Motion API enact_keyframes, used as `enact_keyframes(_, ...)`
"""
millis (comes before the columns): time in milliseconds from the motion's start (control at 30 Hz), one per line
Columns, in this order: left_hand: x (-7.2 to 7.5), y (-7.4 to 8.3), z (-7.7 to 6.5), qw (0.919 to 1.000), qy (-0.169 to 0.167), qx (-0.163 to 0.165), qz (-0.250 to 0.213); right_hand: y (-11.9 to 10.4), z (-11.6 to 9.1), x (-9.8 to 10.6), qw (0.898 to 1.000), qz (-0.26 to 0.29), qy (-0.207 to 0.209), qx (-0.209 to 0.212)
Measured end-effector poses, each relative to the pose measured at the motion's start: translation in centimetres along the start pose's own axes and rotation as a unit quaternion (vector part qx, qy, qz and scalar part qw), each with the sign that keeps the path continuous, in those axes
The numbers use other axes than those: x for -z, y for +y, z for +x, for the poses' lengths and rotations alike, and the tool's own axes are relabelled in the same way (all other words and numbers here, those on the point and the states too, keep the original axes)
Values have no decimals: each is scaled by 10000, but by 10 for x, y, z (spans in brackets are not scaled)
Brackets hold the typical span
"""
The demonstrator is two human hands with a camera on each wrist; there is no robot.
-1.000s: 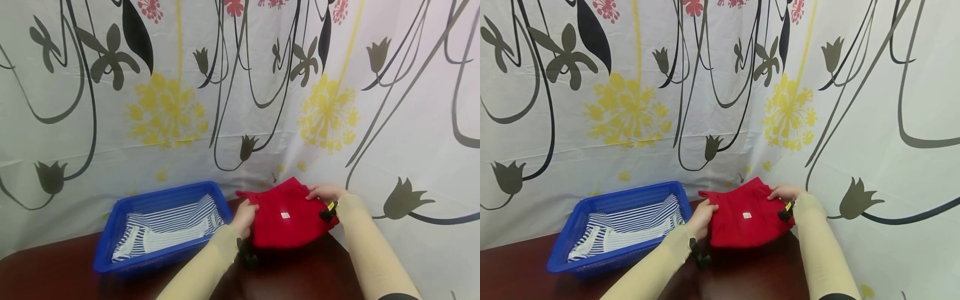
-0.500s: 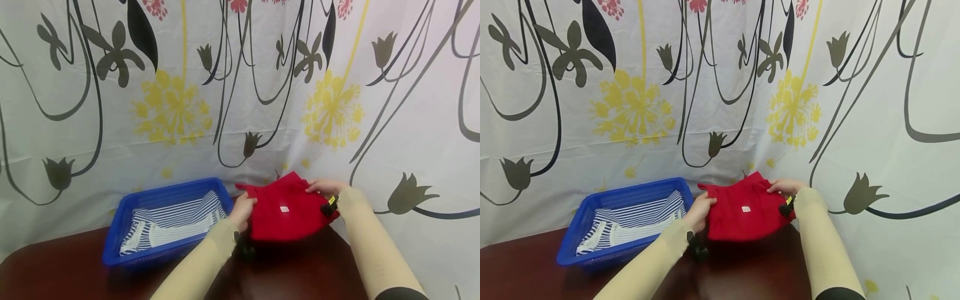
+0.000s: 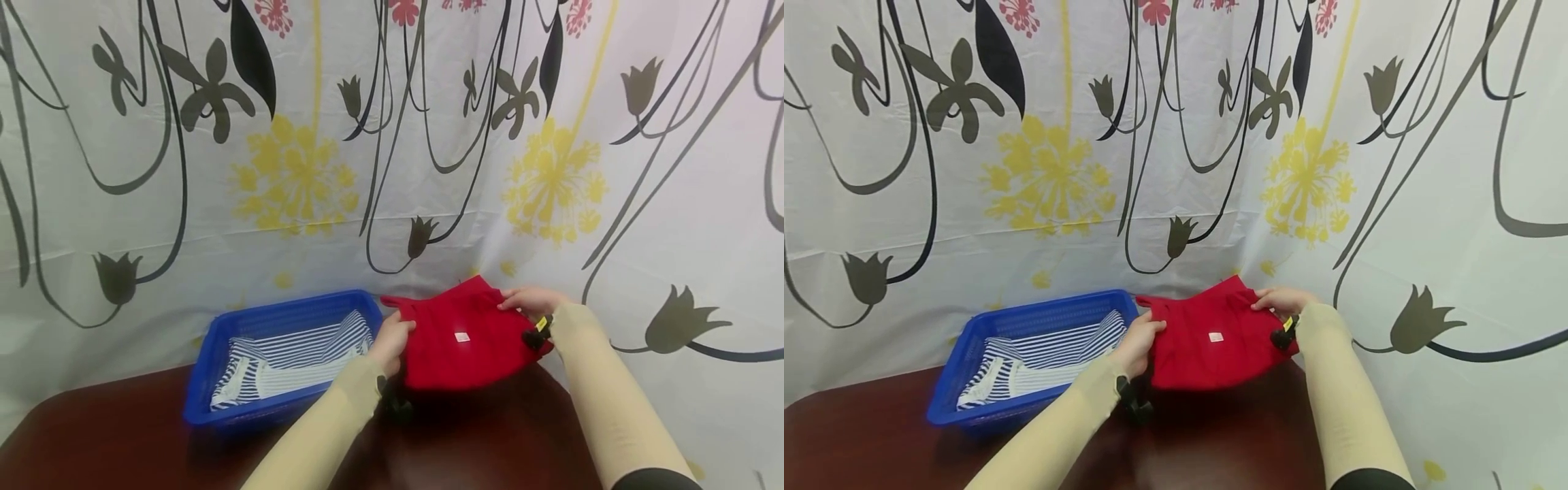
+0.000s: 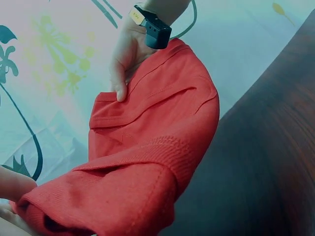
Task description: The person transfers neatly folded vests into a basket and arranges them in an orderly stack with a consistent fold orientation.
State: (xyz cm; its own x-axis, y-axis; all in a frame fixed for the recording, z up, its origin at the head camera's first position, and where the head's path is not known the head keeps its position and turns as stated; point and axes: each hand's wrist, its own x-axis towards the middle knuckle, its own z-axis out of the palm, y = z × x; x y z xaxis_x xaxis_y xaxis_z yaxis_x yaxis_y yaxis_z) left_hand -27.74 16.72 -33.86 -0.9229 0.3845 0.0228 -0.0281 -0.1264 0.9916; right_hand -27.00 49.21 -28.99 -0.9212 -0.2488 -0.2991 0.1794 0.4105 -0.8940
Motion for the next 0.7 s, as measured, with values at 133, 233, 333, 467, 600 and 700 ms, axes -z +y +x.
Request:
enact_keyframes(133, 7, 3, -1, 9999, 87, -48, 47, -2, 5, -2, 9982, 214, -484, 282)
enact_keyframes(233, 13, 5, -3, 9999, 133, -47, 20, -3, 11, -6, 9974, 369, -545, 306)
enact_keyframes(333, 20, 7, -4, 9999, 166, -8, -37, -5, 17, -12, 9988, 392, -249, 156)
enact_keyframes(467, 28, 11, -7, 9997, 188, 99, -126, -10, 25, -18, 9995, 310, -14, 93)
enact_keyframes(600, 38, 15, -9, 9997, 220, 37, -139, -18, 33, -25, 9991, 381, -4, 167)
enact_keyframes(700, 45, 16, -10, 9995, 291, 95, -98, -22, 37, -31, 9993, 312, 45, 223)
